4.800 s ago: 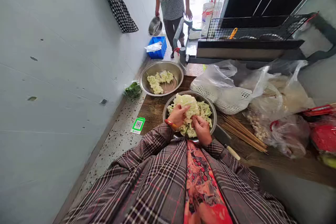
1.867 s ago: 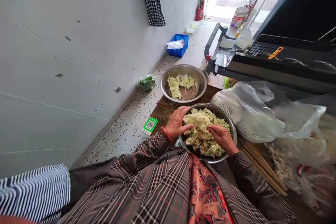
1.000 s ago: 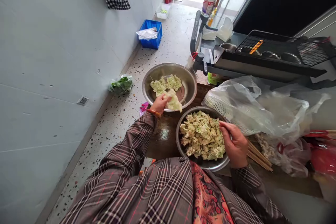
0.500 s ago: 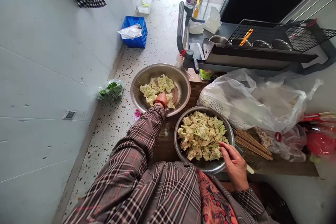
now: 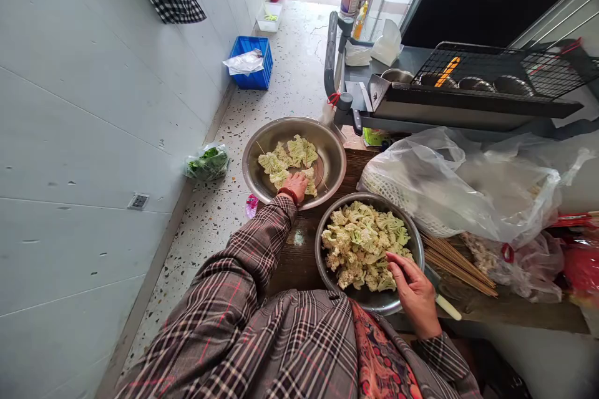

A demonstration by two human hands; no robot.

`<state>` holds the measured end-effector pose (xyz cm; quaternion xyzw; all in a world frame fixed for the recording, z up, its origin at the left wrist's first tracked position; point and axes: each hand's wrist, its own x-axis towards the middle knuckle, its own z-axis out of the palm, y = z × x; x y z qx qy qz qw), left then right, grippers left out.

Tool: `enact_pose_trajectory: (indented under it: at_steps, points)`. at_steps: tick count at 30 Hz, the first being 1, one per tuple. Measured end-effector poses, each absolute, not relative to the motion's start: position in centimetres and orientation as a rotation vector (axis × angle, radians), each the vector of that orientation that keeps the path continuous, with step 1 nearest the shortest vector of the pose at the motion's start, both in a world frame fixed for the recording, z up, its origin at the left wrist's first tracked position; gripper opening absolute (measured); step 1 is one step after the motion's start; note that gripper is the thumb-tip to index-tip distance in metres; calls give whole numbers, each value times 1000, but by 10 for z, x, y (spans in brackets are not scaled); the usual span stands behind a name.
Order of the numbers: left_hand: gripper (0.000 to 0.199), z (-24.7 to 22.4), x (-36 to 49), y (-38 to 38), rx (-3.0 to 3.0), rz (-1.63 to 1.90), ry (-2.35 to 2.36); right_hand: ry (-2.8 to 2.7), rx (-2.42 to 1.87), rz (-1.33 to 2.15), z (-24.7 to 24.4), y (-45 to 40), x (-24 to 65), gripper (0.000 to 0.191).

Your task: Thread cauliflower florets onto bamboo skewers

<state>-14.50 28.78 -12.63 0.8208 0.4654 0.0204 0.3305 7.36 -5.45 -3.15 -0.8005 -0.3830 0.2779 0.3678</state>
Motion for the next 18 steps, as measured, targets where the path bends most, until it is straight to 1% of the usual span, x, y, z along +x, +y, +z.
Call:
enact_pose_trajectory:
  at_steps: [5,10,14,18]
  points:
    - [40,-117,-148,289,1839,419,1255,-966,-2045,737,-30,-58,75,36]
    - [35,-102,-173,287,1562,664,1411,-899,-2047,764,-38,-72,81,38]
    - [34,-90,-199,254,1304,764,1503,-798,-2034,836,-60,-87,88,41]
    - [29,-77,-198,207,1181,759,1402,-630,-2014,866,-89,-100,96,50]
